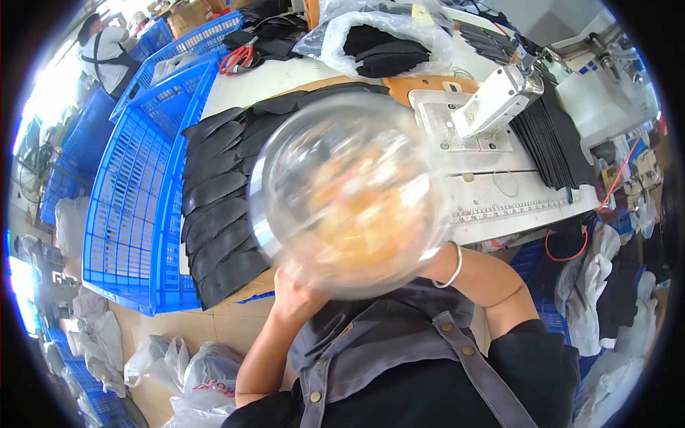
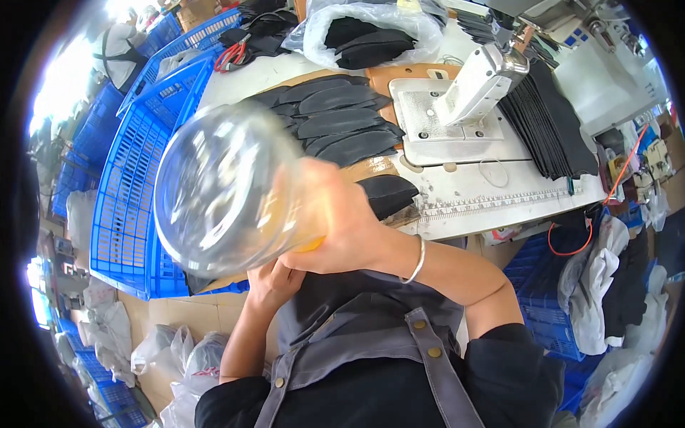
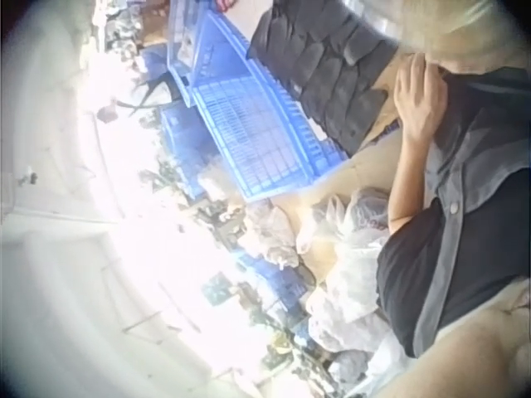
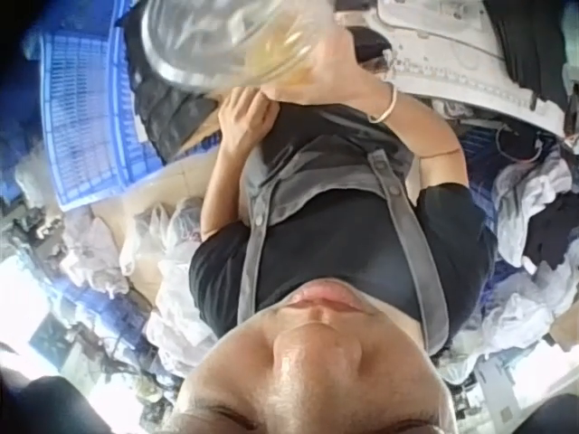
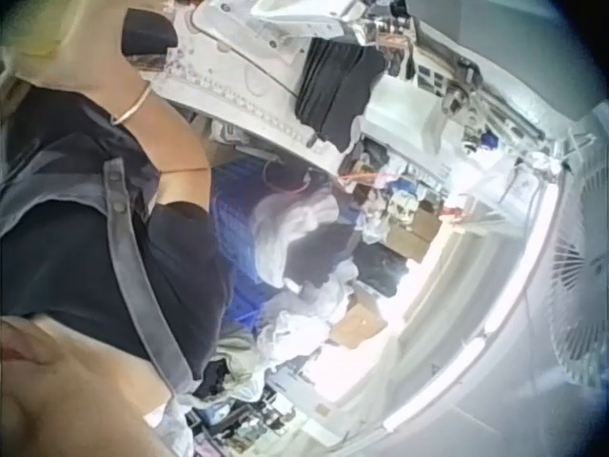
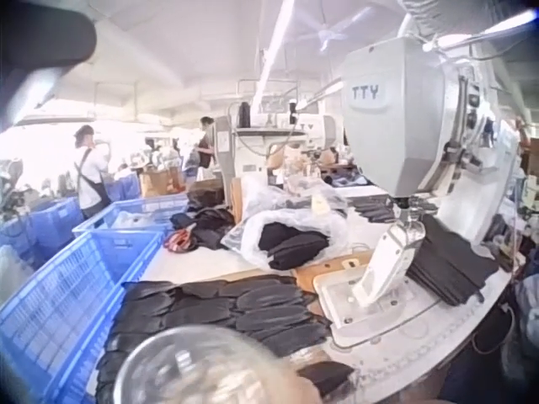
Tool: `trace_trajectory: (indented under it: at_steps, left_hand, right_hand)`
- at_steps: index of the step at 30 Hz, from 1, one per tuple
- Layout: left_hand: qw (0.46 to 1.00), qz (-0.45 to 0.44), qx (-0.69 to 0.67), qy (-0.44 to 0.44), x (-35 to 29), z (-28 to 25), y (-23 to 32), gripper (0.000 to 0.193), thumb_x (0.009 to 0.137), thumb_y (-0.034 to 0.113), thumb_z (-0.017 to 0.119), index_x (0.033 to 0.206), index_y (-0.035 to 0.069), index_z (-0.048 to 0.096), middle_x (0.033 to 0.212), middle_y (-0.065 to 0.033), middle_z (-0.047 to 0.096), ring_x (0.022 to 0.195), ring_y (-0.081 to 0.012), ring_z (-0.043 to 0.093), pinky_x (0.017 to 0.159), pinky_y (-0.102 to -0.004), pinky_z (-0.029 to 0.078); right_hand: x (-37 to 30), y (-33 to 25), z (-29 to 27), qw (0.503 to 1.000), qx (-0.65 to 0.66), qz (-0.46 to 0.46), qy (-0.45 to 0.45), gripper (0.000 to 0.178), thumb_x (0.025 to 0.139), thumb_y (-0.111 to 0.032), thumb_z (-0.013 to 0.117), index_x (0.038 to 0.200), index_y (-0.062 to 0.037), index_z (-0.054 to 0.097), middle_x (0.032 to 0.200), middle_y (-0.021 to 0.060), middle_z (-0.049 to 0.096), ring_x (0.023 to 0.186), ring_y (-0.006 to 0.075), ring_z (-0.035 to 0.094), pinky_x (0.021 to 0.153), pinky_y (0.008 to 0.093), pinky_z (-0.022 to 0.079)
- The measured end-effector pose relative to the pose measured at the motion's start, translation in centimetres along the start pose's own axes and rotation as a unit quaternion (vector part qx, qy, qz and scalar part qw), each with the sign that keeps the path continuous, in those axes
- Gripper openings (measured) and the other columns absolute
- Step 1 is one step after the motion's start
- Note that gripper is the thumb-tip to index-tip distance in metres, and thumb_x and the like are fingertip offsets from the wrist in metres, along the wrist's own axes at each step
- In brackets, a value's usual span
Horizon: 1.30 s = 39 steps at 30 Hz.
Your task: Applying glue to black shoe components using a squeeze bottle.
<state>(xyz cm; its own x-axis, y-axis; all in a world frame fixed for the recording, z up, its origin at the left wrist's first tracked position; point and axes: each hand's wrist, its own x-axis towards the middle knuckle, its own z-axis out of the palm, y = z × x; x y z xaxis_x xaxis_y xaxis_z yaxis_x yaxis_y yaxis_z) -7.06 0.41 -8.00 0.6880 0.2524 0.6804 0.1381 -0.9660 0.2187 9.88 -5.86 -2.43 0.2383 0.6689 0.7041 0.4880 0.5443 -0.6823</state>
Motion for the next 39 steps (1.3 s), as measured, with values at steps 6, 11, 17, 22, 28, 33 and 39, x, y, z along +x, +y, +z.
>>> trace_trajectory:
  at_steps: [6, 11, 17, 22, 28, 33, 39]
  left_hand:
    - [1.000, -0.015, -0.005, -0.013, 1.0, -0.4, 0.4, 0.031, 0.065, 0.000, 0.065, 0.096, 0.003, 0.061, 0.099, -0.0097, 0.062, 0.084, -0.0249, 0.063, 0.071, -0.0327, 0.052]
    - [0.997, -0.066, -0.029, -0.036, 2.5, -1.4, 1.0, 0.024, 0.068, 0.001, 0.068, 0.091, 0.003, 0.060, 0.091, -0.0106, 0.064, 0.070, -0.0245, 0.061, 0.061, -0.0317, 0.049]
    - [0.996, -0.071, -0.015, -0.057, 7.8, -1.5, 2.5, 0.031, 0.063, 0.013, 0.080, 0.080, 0.004, 0.055, 0.081, -0.0076, 0.062, 0.072, -0.0241, 0.059, 0.061, -0.0314, 0.047]
    - [0.984, -0.028, -0.035, -0.174, 12.8, 0.9, 3.3, 0.054, 0.066, 0.027, 0.078, 0.108, 0.002, 0.055, 0.114, -0.0133, 0.055, 0.103, -0.0309, 0.052, 0.088, -0.0387, 0.041]
    - [0.953, -0.030, -0.044, -0.298, 14.3, 3.1, 2.7, 0.068, 0.068, 0.032, 0.075, 0.124, 0.004, 0.048, 0.132, -0.0142, 0.042, 0.125, -0.0332, 0.037, 0.103, -0.0420, 0.030]
    - [0.939, -0.021, -0.068, -0.336, 14.6, 3.4, 2.3, 0.062, 0.069, 0.030, 0.075, 0.121, 0.007, 0.052, 0.133, -0.0141, 0.043, 0.126, -0.0327, 0.036, 0.105, -0.0418, 0.029]
    - [0.937, -0.044, -0.124, -0.324, 14.7, 3.1, 1.8, 0.053, 0.073, 0.025, 0.073, 0.119, 0.005, 0.054, 0.129, -0.0152, 0.046, 0.122, -0.0336, 0.042, 0.101, -0.0410, 0.034]
  right_hand:
    - [-0.7, 1.7, -5.9, 0.958, -0.281, -0.036, -0.043, 0.064, 0.058, -0.024, 0.080, 0.111, -0.0008, 0.052, 0.103, 0.0136, 0.060, 0.088, 0.0238, 0.062, 0.078, 0.0324, 0.049]
    - [-1.0, 2.2, -11.8, 0.961, -0.192, -0.038, 0.196, 0.047, 0.071, -0.004, 0.071, 0.112, 0.0002, 0.048, 0.095, 0.0109, 0.060, 0.085, 0.0160, 0.061, 0.073, 0.0293, 0.051]
    - [-4.4, 3.9, -15.6, 0.920, 0.065, 0.097, 0.375, 0.039, 0.088, -0.026, 0.053, 0.116, 0.0002, 0.047, 0.103, 0.0145, 0.056, 0.100, 0.0256, 0.057, 0.085, 0.0384, 0.049]
    - [-5.8, 4.7, -15.4, 0.829, 0.297, 0.227, 0.416, 0.035, 0.088, -0.031, 0.051, 0.107, -0.0011, 0.053, 0.102, 0.0127, 0.058, 0.098, 0.0244, 0.058, 0.080, 0.0364, 0.050]
    - [-5.7, 4.7, -15.7, 0.807, 0.343, 0.250, 0.410, 0.034, 0.088, -0.030, 0.051, 0.104, 0.0000, 0.054, 0.099, 0.0133, 0.059, 0.096, 0.0248, 0.059, 0.079, 0.0359, 0.050]
    - [-5.5, 4.5, -15.6, 0.806, 0.353, 0.251, 0.403, 0.035, 0.088, -0.030, 0.052, 0.104, 0.0013, 0.054, 0.098, 0.0133, 0.059, 0.095, 0.0251, 0.059, 0.078, 0.0357, 0.050]
    - [-5.9, 4.6, -15.7, 0.825, 0.334, 0.257, 0.377, 0.037, 0.089, -0.033, 0.047, 0.106, -0.0010, 0.053, 0.101, 0.0121, 0.057, 0.098, 0.0245, 0.057, 0.081, 0.0367, 0.050]
